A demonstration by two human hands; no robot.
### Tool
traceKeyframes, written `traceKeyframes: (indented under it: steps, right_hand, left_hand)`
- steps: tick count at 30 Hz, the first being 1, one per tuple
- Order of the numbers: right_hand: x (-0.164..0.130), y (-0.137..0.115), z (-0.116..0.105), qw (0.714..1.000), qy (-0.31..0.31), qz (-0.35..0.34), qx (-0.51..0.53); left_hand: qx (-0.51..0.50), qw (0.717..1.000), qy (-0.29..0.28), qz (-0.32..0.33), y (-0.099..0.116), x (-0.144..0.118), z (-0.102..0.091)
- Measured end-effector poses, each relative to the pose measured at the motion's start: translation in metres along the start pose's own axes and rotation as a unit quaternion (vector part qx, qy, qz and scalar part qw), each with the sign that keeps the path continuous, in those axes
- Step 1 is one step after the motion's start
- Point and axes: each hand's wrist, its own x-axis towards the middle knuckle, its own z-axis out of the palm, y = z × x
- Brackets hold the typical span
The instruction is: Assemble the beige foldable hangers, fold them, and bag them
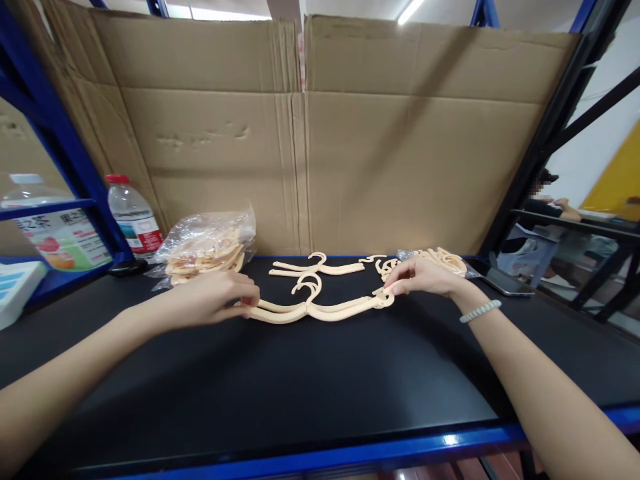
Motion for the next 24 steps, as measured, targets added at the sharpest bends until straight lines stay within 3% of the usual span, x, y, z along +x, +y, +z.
traceKeyframes:
  steps: [5, 18, 21, 24]
  right_hand:
    - [0.0, -0.01, 0.005, 0.996, -0.044, -0.009, -0.083]
    - [0.001, -0.014, 0.009, 0.986, -0.047, 0.004, -0.16]
    - [0.001, -0.016, 0.011, 0.984, -0.034, -0.013, -0.176]
    - [0.003, -0.024, 0.024, 0.978, 0.034, -0.051, -0.199]
  left_hand:
    - [0.002, 1.0, -0.022, 0.018, 0.009, 0.001, 0.003]
    - [0.069, 0.997, -0.041, -0.023, 0.02, 0.001, 0.005]
    - [0.095, 0.994, -0.009, -0.058, 0.036, 0.001, 0.011]
    - [0.074, 0.991, 0.037, -0.103, 0.064, 0.003, 0.025]
